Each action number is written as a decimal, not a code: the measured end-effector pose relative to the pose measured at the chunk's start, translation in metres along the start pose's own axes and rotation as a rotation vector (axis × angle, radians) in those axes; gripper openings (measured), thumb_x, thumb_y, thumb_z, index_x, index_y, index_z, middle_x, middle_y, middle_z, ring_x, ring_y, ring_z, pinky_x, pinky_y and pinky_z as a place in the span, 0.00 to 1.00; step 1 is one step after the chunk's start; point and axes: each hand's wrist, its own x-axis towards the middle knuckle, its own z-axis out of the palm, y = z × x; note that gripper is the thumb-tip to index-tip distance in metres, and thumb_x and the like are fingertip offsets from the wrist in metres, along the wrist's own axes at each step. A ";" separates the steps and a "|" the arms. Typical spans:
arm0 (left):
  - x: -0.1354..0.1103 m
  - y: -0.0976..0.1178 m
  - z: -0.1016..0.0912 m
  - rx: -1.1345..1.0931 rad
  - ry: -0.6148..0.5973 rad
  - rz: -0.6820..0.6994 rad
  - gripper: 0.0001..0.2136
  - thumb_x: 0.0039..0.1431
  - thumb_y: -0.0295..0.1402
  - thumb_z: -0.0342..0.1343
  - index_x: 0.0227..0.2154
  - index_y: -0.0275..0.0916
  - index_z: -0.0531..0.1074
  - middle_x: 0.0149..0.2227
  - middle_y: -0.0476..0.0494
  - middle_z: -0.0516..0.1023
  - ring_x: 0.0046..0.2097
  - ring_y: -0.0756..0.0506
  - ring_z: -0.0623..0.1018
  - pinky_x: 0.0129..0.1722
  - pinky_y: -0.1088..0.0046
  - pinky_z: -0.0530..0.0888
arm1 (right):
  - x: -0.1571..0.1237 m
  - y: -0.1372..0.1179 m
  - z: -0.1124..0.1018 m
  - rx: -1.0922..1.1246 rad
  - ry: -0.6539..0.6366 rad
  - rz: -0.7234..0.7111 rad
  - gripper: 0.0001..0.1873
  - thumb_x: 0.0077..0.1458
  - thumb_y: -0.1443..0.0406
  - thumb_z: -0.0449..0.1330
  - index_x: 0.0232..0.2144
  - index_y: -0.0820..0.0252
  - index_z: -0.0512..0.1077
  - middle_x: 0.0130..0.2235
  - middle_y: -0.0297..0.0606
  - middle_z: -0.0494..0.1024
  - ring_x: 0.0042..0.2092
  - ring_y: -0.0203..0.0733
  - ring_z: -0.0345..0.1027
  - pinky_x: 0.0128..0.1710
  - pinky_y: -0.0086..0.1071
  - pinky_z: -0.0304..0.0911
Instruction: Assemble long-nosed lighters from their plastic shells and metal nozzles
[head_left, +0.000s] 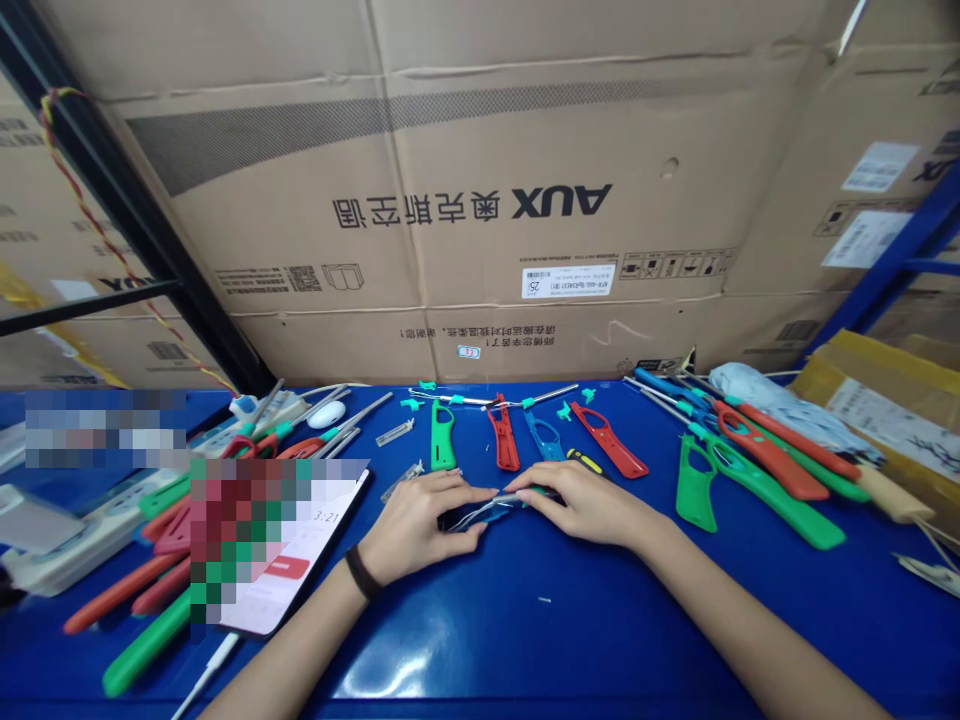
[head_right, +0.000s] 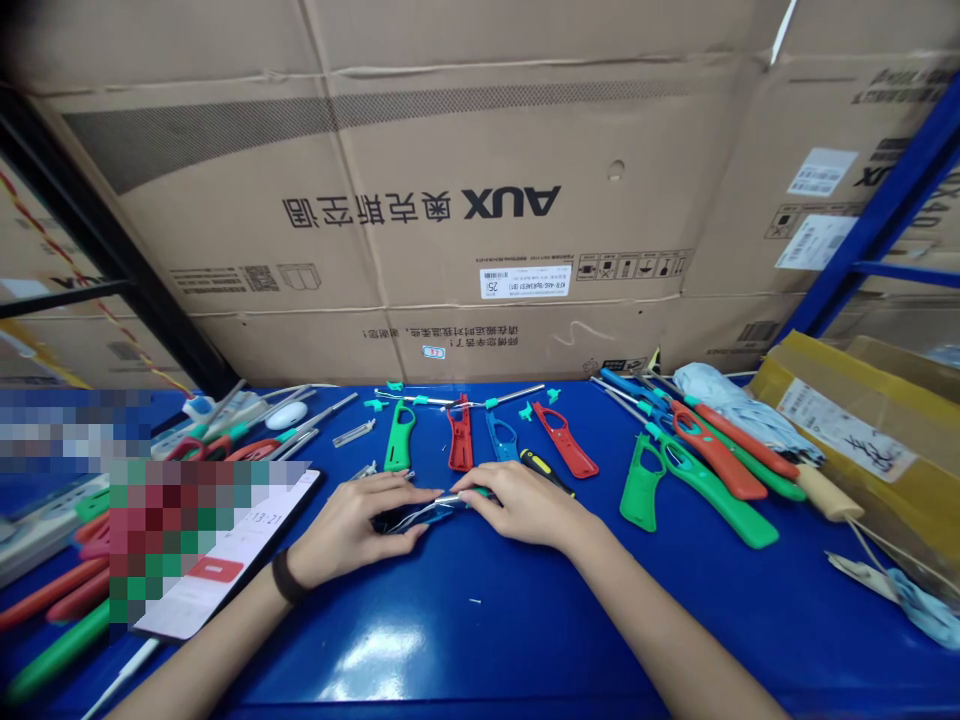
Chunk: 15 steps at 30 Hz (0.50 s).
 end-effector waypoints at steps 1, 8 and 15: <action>0.000 0.000 0.000 0.000 0.000 -0.002 0.15 0.55 0.36 0.58 0.47 0.48 0.74 0.39 0.49 0.81 0.43 0.44 0.79 0.47 0.64 0.74 | 0.000 0.000 0.000 0.010 0.003 -0.001 0.14 0.64 0.62 0.49 0.46 0.56 0.72 0.45 0.37 0.77 0.47 0.41 0.70 0.47 0.34 0.62; 0.002 0.004 -0.002 -0.031 0.036 0.009 0.12 0.56 0.37 0.58 0.44 0.45 0.75 0.38 0.48 0.81 0.41 0.46 0.80 0.49 0.64 0.73 | 0.001 -0.002 -0.001 0.025 0.010 -0.021 0.13 0.63 0.65 0.50 0.44 0.56 0.73 0.43 0.36 0.78 0.45 0.40 0.70 0.46 0.33 0.63; 0.001 0.004 -0.002 -0.032 0.045 -0.001 0.12 0.57 0.37 0.57 0.45 0.45 0.74 0.37 0.50 0.81 0.41 0.46 0.80 0.50 0.63 0.73 | -0.001 -0.004 -0.003 0.012 0.027 -0.032 0.12 0.63 0.63 0.51 0.43 0.54 0.73 0.43 0.37 0.76 0.44 0.41 0.70 0.45 0.35 0.63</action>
